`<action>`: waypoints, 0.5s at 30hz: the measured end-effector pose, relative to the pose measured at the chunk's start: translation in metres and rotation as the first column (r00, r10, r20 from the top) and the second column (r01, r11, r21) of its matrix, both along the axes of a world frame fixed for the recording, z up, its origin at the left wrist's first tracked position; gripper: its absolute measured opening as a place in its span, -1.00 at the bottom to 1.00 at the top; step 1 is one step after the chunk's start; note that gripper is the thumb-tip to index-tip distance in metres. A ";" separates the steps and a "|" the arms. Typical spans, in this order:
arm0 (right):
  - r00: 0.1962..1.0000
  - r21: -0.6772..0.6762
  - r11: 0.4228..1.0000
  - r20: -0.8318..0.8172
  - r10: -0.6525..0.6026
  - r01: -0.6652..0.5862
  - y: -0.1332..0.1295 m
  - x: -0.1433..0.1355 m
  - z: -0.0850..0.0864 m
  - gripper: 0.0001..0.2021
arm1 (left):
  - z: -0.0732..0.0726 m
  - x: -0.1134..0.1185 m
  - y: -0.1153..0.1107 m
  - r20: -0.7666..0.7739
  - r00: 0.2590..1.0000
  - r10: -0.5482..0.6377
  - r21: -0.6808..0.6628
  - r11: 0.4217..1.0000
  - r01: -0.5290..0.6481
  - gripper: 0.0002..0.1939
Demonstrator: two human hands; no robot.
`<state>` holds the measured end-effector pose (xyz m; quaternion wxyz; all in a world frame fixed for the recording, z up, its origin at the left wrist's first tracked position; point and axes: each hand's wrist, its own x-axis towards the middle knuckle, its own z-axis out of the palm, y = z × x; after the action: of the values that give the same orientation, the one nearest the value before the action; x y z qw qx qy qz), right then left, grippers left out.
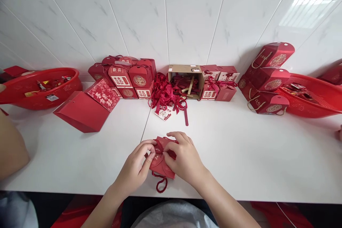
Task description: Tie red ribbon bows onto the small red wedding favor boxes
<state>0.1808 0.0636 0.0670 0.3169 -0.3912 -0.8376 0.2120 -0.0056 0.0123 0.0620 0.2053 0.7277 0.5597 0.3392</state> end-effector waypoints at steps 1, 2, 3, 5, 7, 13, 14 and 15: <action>1.000 -0.003 1.000 0.001 -0.002 0.002 0.000 0.000 0.000 -0.88 | 0.000 -0.001 -0.001 0.014 1.000 0.003 -0.008 1.000 -0.003 -0.84; 1.000 -0.005 1.000 0.003 -0.004 0.004 0.000 0.001 -0.001 -0.88 | 0.001 -0.002 -0.002 0.027 1.000 0.004 -0.018 1.000 -0.003 -0.85; 1.000 -0.008 1.000 0.006 -0.006 0.006 0.000 0.001 -0.001 -0.88 | 0.001 -0.004 -0.003 0.039 0.999 0.003 -0.028 1.000 -0.002 -0.85; 1.000 -0.009 1.000 0.012 -0.009 0.009 0.000 0.001 -0.002 -0.88 | 0.001 -0.007 -0.005 0.065 0.998 -0.008 -0.068 0.998 0.012 -0.85; 1.000 -0.008 1.000 0.015 -0.010 0.010 0.001 0.001 -0.003 -0.87 | 0.000 -0.011 -0.008 0.099 0.995 -0.015 -0.117 0.993 0.026 -0.84; 0.997 0.053 0.995 -0.008 -0.081 0.081 0.000 0.005 -0.007 -0.90 | -0.016 -0.012 -0.014 0.210 0.977 0.029 -0.103 0.995 -0.007 -0.85; 0.991 0.064 0.989 -0.039 -0.127 0.130 -0.001 0.009 -0.009 -0.91 | -0.022 -0.010 -0.014 0.211 0.977 0.034 -0.053 0.998 -0.023 -0.86; 0.981 0.058 0.982 -0.085 -0.173 0.179 -0.003 0.013 -0.013 -0.83 | -0.027 -0.007 -0.014 0.206 0.978 0.040 0.004 0.999 -0.042 -0.88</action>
<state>0.1942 0.0609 0.0536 0.3802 -0.4443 -0.7930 0.1709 -0.0125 -0.0016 0.0347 0.2521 0.6778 0.5490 0.4191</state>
